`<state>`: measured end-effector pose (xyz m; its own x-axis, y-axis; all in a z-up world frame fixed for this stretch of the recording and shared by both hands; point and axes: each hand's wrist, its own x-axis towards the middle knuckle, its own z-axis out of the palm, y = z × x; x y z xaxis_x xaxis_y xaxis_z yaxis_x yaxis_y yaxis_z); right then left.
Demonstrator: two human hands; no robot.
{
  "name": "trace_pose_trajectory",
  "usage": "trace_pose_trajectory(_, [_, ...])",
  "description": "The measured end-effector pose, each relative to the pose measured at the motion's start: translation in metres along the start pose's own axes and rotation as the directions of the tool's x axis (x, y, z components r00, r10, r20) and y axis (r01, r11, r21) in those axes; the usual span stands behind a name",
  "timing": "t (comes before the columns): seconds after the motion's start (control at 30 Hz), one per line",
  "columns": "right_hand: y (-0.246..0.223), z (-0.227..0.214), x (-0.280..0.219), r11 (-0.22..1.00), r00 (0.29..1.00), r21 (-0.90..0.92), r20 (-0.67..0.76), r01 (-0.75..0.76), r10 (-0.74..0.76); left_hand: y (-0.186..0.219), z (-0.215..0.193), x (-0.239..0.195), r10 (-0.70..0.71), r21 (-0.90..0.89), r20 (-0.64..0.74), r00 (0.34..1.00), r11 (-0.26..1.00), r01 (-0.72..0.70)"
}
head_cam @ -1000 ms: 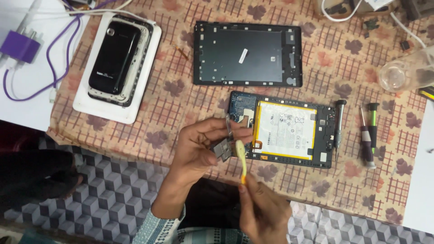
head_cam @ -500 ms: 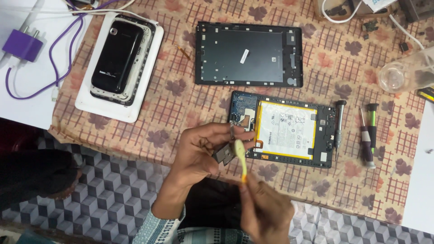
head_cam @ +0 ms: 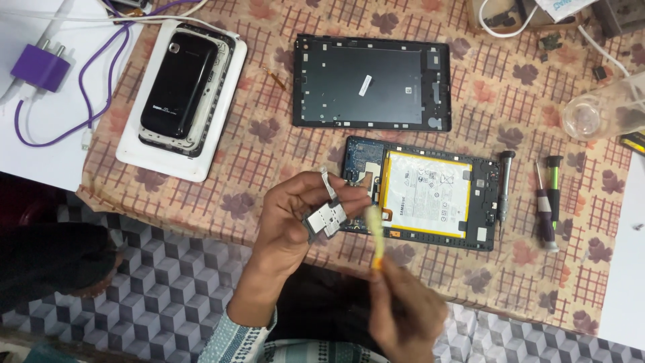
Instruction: The person cleans a small electronic component by spraying it with liquid from a bottle and scrubbing it with a toothbrush. They then use a screwdriver to adjust or remove a part from the disassembled tablet chassis.
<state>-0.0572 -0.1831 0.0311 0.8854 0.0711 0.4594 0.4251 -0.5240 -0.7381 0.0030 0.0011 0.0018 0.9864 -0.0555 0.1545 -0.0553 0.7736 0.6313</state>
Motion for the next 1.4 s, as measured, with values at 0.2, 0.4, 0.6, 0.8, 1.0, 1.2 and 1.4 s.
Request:
trace_pose_trajectory(0.2, [0.004, -0.006, 0.002, 0.929, 0.989, 0.341, 0.005, -0.140, 0.147, -0.009, -0.004, -0.001, 0.096, 0.040, 0.001, 0.995, 0.995, -0.096])
trace_pose_trajectory(0.4, [0.001, 0.026, 0.035, 0.950, 0.979, 0.236, 0.078, -0.203, 0.190, -0.015, -0.002, 0.001, 0.050, 0.208, -0.144, 0.988, 0.978, -0.019])
trace_pose_trajectory(0.6, [0.001, 0.041, 0.064, 0.854, 0.915, 0.350, 0.021, -0.385, 0.404, 0.005, 0.014, 0.012, -0.048, 0.084, -0.074, 0.996, 0.995, 0.054])
trace_pose_trajectory(0.8, [0.009, 0.041, 0.059, 0.838, 0.926, 0.422, 0.009, -0.345, 0.377, 0.024, 0.022, 0.012, -0.223, -0.171, -0.048, 0.974, 0.962, 0.212])
trace_pose_trajectory(1.0, [-0.002, 0.031, 0.048, 0.971, 0.979, 0.127, 0.052, -0.202, 0.197, 0.014, 0.008, 0.011, -0.091, -0.367, -0.166, 0.982, 0.930, 0.024])
trace_pose_trajectory(1.2, [-0.019, 0.014, 0.046, 0.995, 0.890, 0.024, 0.450, -0.092, 0.071, 0.011, 0.000, 0.007, -0.090, -0.514, -0.303, 0.949, 0.854, -0.083])
trace_pose_trajectory(1.4, [-0.020, 0.016, 0.051, 0.993, 0.894, 0.035, 0.439, -0.117, 0.090, 0.016, 0.006, 0.008, -0.144, -0.420, -0.273, 0.951, 0.907, 0.017])
